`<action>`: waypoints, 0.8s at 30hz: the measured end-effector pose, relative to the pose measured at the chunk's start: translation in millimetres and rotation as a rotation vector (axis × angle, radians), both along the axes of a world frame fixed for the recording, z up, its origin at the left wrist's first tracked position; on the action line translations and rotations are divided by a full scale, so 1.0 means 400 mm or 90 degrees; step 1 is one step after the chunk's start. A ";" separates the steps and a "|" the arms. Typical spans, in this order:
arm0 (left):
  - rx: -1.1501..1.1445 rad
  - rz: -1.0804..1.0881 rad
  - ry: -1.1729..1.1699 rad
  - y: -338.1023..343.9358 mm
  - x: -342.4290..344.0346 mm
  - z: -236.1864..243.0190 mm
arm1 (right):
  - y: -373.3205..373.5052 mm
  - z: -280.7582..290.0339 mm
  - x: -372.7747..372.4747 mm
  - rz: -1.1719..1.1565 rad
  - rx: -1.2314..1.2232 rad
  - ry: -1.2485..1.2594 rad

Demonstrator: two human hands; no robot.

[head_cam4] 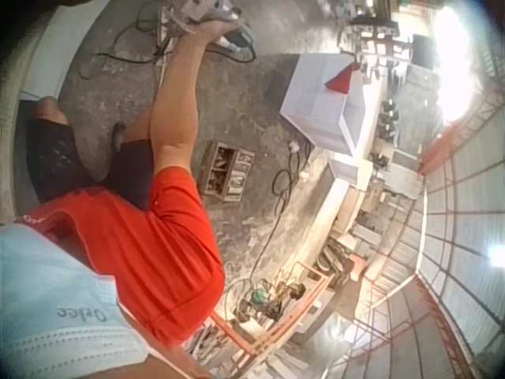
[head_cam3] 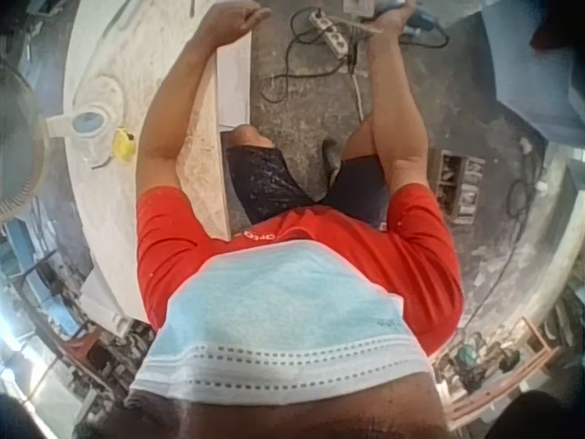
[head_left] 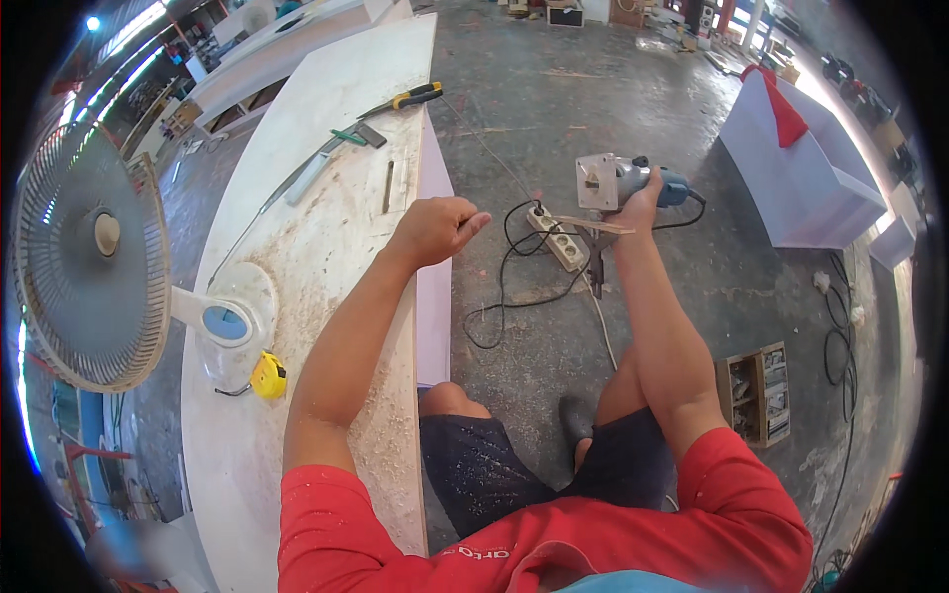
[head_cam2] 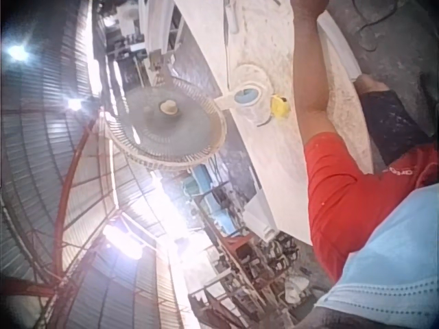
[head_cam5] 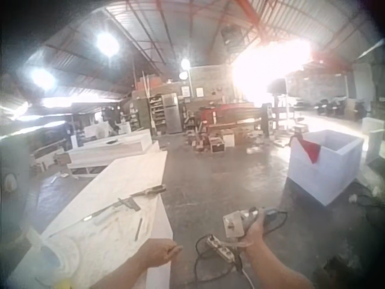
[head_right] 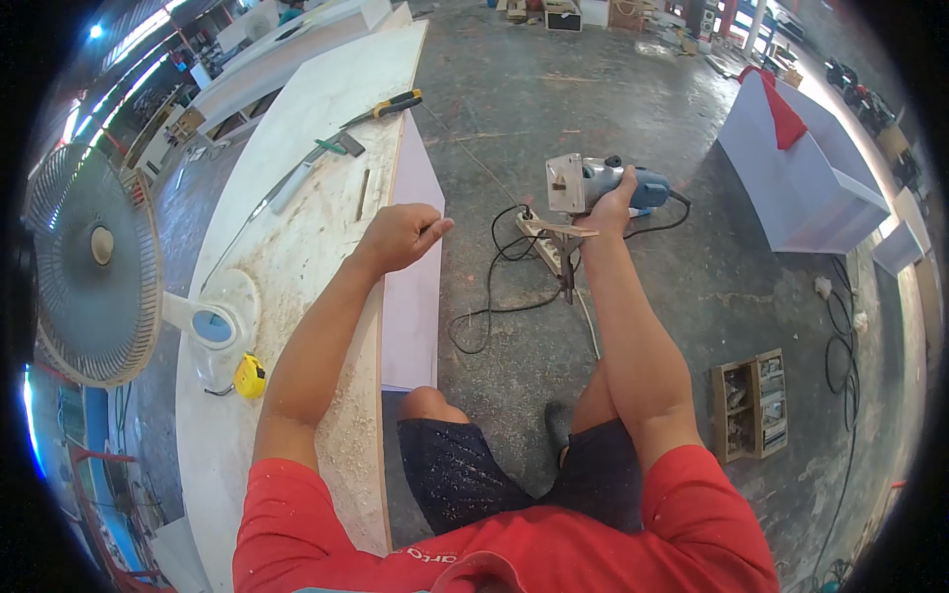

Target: The person uses a hand router to cut a groove along the edge of a piece of wood, then uses pliers to remove a small metal bracket or pin.

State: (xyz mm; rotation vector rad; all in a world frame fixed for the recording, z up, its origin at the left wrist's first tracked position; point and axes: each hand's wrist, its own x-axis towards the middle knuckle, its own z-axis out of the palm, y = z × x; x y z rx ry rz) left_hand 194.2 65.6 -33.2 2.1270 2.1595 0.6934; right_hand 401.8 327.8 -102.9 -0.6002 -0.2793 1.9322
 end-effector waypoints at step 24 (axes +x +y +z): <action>0.017 0.425 0.105 -0.041 -0.154 -0.033 | 0.036 -0.240 -0.323 0.148 -0.040 -0.065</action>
